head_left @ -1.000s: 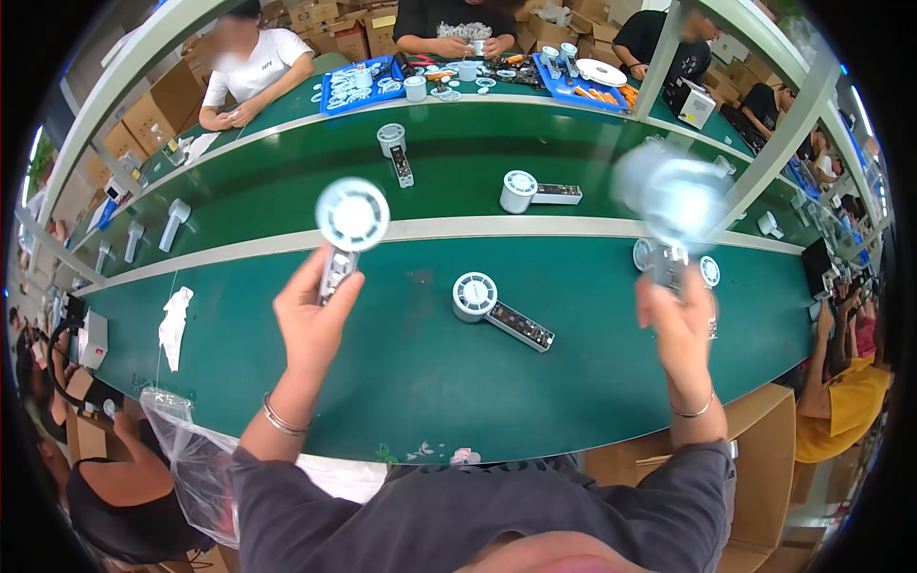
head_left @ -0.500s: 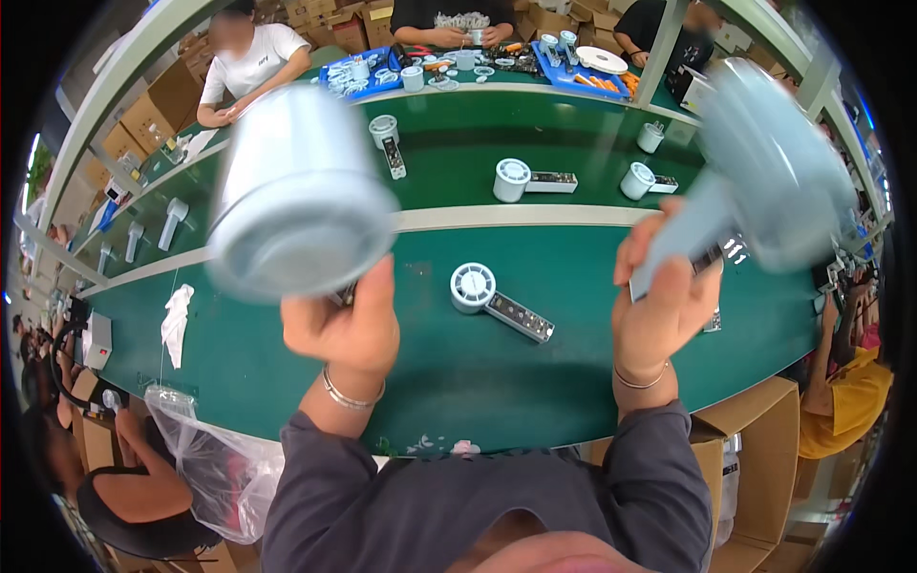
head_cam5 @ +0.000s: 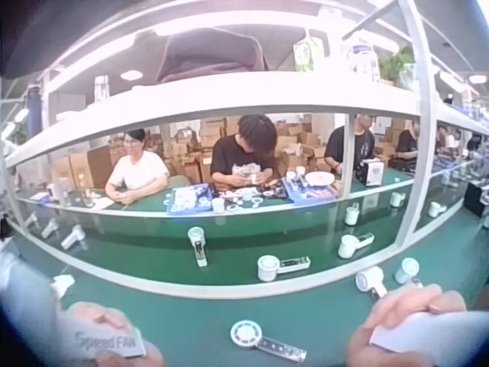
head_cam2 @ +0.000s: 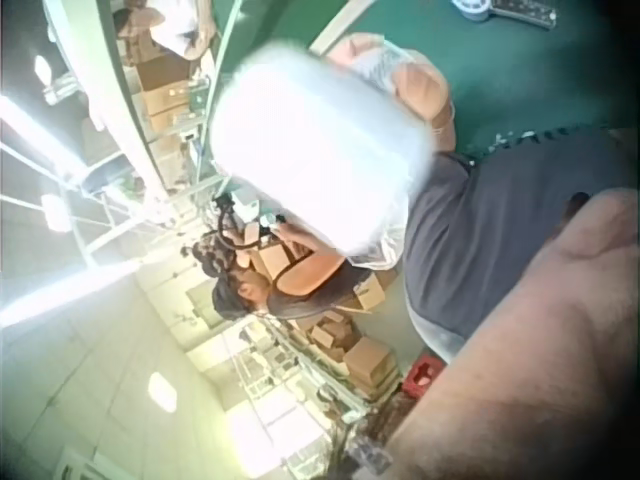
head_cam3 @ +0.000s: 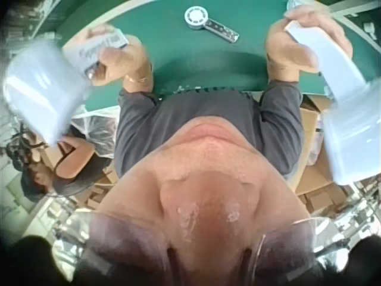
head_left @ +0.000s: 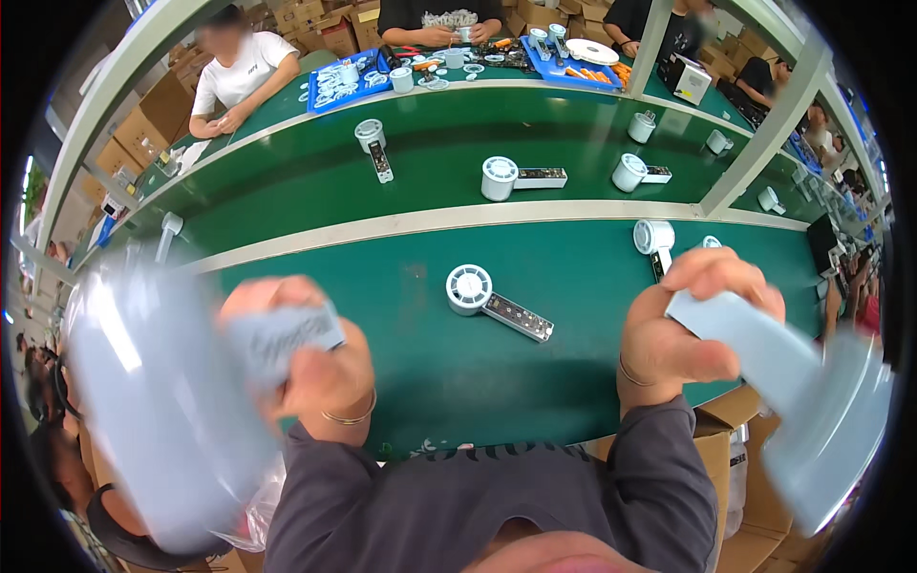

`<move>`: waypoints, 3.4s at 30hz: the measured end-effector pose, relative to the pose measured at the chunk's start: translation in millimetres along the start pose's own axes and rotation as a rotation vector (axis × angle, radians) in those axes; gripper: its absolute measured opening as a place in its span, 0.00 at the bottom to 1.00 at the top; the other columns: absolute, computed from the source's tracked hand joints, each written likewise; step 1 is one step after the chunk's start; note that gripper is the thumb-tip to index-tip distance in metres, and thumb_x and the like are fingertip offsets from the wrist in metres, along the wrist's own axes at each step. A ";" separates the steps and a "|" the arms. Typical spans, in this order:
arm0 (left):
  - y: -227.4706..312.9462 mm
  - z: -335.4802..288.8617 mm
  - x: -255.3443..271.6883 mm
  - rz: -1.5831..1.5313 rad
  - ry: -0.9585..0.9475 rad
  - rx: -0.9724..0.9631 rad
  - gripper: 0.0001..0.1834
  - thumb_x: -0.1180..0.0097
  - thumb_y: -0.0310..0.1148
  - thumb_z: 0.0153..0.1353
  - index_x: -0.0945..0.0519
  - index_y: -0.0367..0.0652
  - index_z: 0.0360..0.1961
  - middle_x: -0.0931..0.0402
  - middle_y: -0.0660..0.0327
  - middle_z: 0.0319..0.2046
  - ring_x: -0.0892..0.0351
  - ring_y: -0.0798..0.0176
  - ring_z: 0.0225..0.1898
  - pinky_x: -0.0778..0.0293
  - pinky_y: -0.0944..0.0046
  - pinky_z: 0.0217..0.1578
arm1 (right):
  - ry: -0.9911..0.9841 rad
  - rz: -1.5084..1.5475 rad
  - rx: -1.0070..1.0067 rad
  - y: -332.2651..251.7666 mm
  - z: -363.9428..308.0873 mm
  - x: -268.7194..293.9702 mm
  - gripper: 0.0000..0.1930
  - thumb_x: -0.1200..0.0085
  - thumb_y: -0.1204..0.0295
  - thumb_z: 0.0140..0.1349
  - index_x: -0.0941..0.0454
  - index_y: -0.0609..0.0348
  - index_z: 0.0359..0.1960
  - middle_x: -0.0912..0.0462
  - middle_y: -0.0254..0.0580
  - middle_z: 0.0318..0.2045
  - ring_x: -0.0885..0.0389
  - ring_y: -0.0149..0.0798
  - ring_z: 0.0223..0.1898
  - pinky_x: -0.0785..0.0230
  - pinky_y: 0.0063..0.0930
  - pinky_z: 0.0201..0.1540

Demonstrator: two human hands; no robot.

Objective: The person assembles small handheld electronic devices on a green workbench. They pick up white circular fan heads and attach them to rectangular circuit board handles, then place the completed units on the table. The process is repeated for multiple units throughout the clip.

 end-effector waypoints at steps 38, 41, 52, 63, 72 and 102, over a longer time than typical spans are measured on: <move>-11.0 15.8 60.6 0.524 -0.268 0.642 0.16 0.43 0.22 0.53 0.26 0.30 0.44 0.23 0.58 0.35 0.28 0.72 0.31 0.28 0.71 0.31 | -0.086 -0.252 -0.338 -20.1 -3.3 42.9 0.19 0.54 0.57 0.62 0.32 0.65 0.37 0.31 0.36 0.20 0.34 0.27 0.19 0.42 0.16 0.21; 7.5 30.9 22.1 0.039 0.004 -0.176 0.18 0.45 0.24 0.53 0.32 0.29 0.45 0.28 0.44 0.40 0.26 0.62 0.29 0.27 0.68 0.28 | 0.086 -0.001 0.280 -31.0 31.7 27.5 0.23 0.56 0.52 0.62 0.37 0.62 0.43 0.31 0.39 0.22 0.34 0.30 0.20 0.44 0.19 0.20; -23.0 6.9 -13.3 0.303 0.169 0.204 0.18 0.40 0.26 0.49 0.29 0.32 0.41 0.28 0.53 0.32 0.29 0.67 0.27 0.30 0.70 0.29 | -0.040 -0.111 -0.327 7.8 6.0 -14.5 0.32 0.52 0.40 0.55 0.37 0.61 0.42 0.31 0.38 0.22 0.33 0.30 0.21 0.40 0.17 0.21; -0.3 11.1 -12.0 -0.063 0.072 0.208 0.21 0.41 0.31 0.53 0.33 0.33 0.45 0.29 0.53 0.38 0.32 0.64 0.33 0.34 0.67 0.30 | 0.160 0.297 -0.156 -2.1 -5.6 -6.0 0.33 0.52 0.38 0.53 0.36 0.57 0.43 0.34 0.35 0.23 0.36 0.30 0.20 0.42 0.21 0.20; 14.3 26.4 8.7 -0.020 0.120 0.136 0.30 0.43 0.52 0.55 0.36 0.38 0.46 0.36 0.58 0.32 0.32 0.62 0.28 0.28 0.67 0.24 | 0.163 -0.026 0.232 -20.0 5.2 4.7 0.32 0.52 0.39 0.55 0.37 0.56 0.44 0.35 0.34 0.25 0.38 0.30 0.21 0.45 0.19 0.23; -102.3 -28.8 -23.3 0.014 -0.134 0.877 0.21 0.49 0.29 0.62 0.31 0.33 0.55 0.22 0.53 0.37 0.26 0.73 0.30 0.30 0.75 0.26 | -0.192 0.127 -0.862 92.3 -18.6 -46.2 0.17 0.60 0.58 0.67 0.29 0.61 0.37 0.30 0.31 0.17 0.37 0.21 0.15 0.48 0.15 0.16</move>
Point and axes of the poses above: each hand's wrist, its own z-axis towards the middle knuckle, its own x-axis out of the back of the hand, y = z × x, the point moved 3 cm from there along z, towards the middle knuckle
